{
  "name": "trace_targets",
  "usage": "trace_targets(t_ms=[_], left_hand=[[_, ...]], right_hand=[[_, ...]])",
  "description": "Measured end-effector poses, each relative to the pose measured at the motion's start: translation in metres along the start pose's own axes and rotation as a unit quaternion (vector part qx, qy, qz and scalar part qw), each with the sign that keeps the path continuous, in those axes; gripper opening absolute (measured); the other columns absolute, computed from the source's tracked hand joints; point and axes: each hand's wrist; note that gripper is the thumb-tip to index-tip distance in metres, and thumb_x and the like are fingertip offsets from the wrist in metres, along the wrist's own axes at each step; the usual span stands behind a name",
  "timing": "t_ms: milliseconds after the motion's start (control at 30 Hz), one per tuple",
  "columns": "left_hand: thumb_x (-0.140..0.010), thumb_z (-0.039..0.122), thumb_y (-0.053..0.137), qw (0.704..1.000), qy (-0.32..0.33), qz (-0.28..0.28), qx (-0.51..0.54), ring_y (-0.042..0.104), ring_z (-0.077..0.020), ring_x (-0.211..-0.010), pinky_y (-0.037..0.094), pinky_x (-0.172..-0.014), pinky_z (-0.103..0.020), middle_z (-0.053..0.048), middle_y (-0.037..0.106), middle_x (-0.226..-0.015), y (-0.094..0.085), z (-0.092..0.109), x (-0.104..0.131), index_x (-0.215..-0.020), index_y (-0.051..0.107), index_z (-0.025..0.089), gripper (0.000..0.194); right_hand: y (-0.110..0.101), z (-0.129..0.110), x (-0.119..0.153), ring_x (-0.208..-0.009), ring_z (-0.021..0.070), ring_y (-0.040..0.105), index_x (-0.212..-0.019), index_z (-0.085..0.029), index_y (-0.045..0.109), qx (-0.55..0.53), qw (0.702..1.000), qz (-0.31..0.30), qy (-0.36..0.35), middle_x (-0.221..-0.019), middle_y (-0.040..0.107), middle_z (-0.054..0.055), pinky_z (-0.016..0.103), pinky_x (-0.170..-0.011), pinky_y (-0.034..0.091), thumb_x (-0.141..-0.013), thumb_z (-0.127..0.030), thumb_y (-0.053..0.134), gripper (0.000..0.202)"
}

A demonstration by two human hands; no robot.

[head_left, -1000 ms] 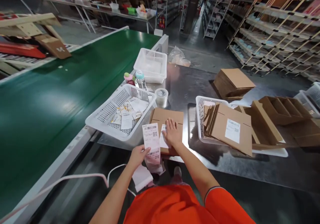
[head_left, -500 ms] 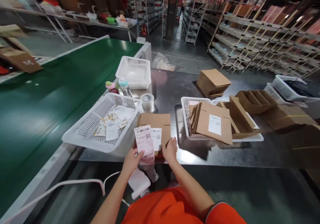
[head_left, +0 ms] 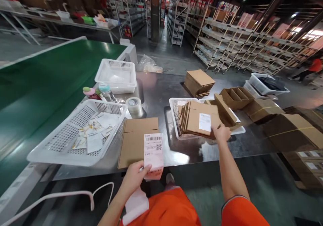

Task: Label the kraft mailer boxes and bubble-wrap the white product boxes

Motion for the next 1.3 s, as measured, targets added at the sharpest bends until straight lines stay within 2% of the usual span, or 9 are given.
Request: trace_targets(t_ms=[133, 233, 333, 500, 600, 733, 1033, 1200, 1300], left_hand=[[-0.073, 0.054, 0.053, 0.999, -0.010, -0.025, -0.019, 0.070, -0.0327, -0.089, 0.052, -0.082, -0.038, -0.012, 0.078, -0.092, 0.011, -0.007, -0.001, -0.082, 0.077, 0.016, 0.045], [-0.075, 0.048, 0.051, 0.999, -0.008, -0.037, -0.025, 0.070, -0.0323, -0.093, 0.051, -0.084, -0.036, -0.011, 0.078, -0.094, 0.016, -0.013, 0.002, -0.084, 0.077, 0.016, 0.043], [-0.075, 0.047, 0.051, 0.998, -0.020, -0.049, -0.034, 0.070, -0.0307, -0.090, 0.050, -0.083, -0.035, -0.010, 0.078, -0.091, 0.014, -0.026, 0.008, -0.081, 0.076, 0.017, 0.040], [-0.063, 0.045, 0.069, 0.993, -0.046, 0.096, 0.052, 0.066, -0.0283, -0.106, 0.050, -0.093, -0.037, -0.013, 0.072, -0.116, -0.012, -0.044, 0.006, -0.113, 0.069, 0.017, 0.057], [-0.064, 0.049, 0.069, 0.988, -0.034, 0.101, 0.113, 0.067, -0.0259, -0.095, 0.050, -0.088, -0.035, -0.011, 0.075, -0.099, -0.029, -0.041, -0.003, -0.099, 0.073, 0.015, 0.049], [-0.066, 0.061, 0.064, 0.977, -0.086, 0.118, 0.155, 0.053, -0.0154, -0.058, 0.044, -0.058, -0.027, 0.000, 0.060, -0.056, -0.029, -0.046, -0.013, -0.065, 0.067, 0.014, 0.047], [-0.051, 0.070, 0.070, 0.963, -0.209, 0.050, 0.164, 0.039, -0.0111, -0.044, 0.031, -0.044, -0.025, 0.003, 0.047, -0.043, 0.012, -0.131, 0.026, -0.057, 0.063, 0.014, 0.057], [-0.069, 0.054, 0.066, 0.988, -0.076, 0.009, 0.136, 0.064, -0.0215, -0.073, 0.051, -0.072, -0.032, -0.008, 0.073, -0.076, -0.009, -0.115, 0.052, -0.062, 0.073, 0.015, 0.039], [-0.071, 0.050, 0.064, 0.990, -0.021, 0.113, 0.086, 0.066, -0.0244, -0.087, 0.050, -0.088, -0.034, -0.011, 0.075, -0.092, -0.038, -0.098, 0.030, -0.064, 0.074, 0.018, 0.035]], right_hand=[[0.026, -0.018, 0.069, -0.121, 0.0356, 0.048, -0.115, -0.015, 0.065, -0.089, 0.979, -0.070, -0.167, -0.128, 0.056, 0.020, 0.054, -0.099, 0.040, -0.077, -0.036, 0.064, 0.043], [0.051, -0.043, 0.154, -0.101, 0.0234, 0.061, -0.118, -0.021, 0.063, -0.298, 0.861, -0.330, -0.247, -0.114, 0.066, 0.011, 0.036, -0.083, 0.051, -0.079, -0.040, 0.061, 0.043], [0.060, -0.063, 0.218, -0.081, 0.0176, 0.064, -0.101, -0.022, 0.069, -0.360, 0.787, -0.444, -0.234, -0.094, 0.070, 0.003, 0.028, -0.069, 0.051, -0.074, -0.035, 0.068, 0.029], [0.053, -0.071, 0.266, -0.074, 0.0181, 0.066, -0.087, -0.023, 0.072, -0.360, 0.759, -0.474, -0.265, -0.080, 0.072, 0.002, 0.029, -0.071, 0.052, -0.081, -0.031, 0.064, 0.013], [0.056, -0.071, 0.280, -0.076, 0.0185, 0.067, -0.093, -0.025, 0.072, -0.341, 0.743, -0.494, -0.297, -0.084, 0.073, 0.003, 0.030, -0.072, 0.053, -0.085, -0.032, 0.060, 0.016], [0.092, -0.084, 0.281, -0.082, 0.0183, 0.064, -0.079, -0.023, 0.071, -0.318, 0.779, -0.452, -0.295, -0.086, 0.068, 0.004, 0.030, -0.075, 0.051, -0.084, -0.033, 0.062, 0.015], [0.193, -0.134, 0.263, -0.118, 0.0287, 0.048, -0.081, -0.021, 0.072, -0.086, 0.892, -0.327, -0.300, -0.119, 0.060, 0.010, 0.050, -0.105, 0.032, -0.084, -0.027, 0.066, 0.010], [0.188, -0.115, 0.281, -0.133, 0.0324, 0.039, -0.136, -0.018, 0.054, 0.013, 0.879, -0.278, -0.387, -0.149, 0.043, 0.017, 0.052, -0.109, 0.028, -0.093, -0.031, 0.052, 0.045], [0.180, -0.098, 0.290, -0.145, 0.0310, 0.027, -0.151, -0.014, 0.034, 0.059, 0.760, -0.333, -0.555, -0.157, 0.032, 0.017, 0.051, -0.116, 0.021, -0.094, -0.031, 0.046, 0.060]])
Point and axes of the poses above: each hand's wrist, its own x-axis away from the middle knuckle, its own y-axis out of the palm, z = x × y
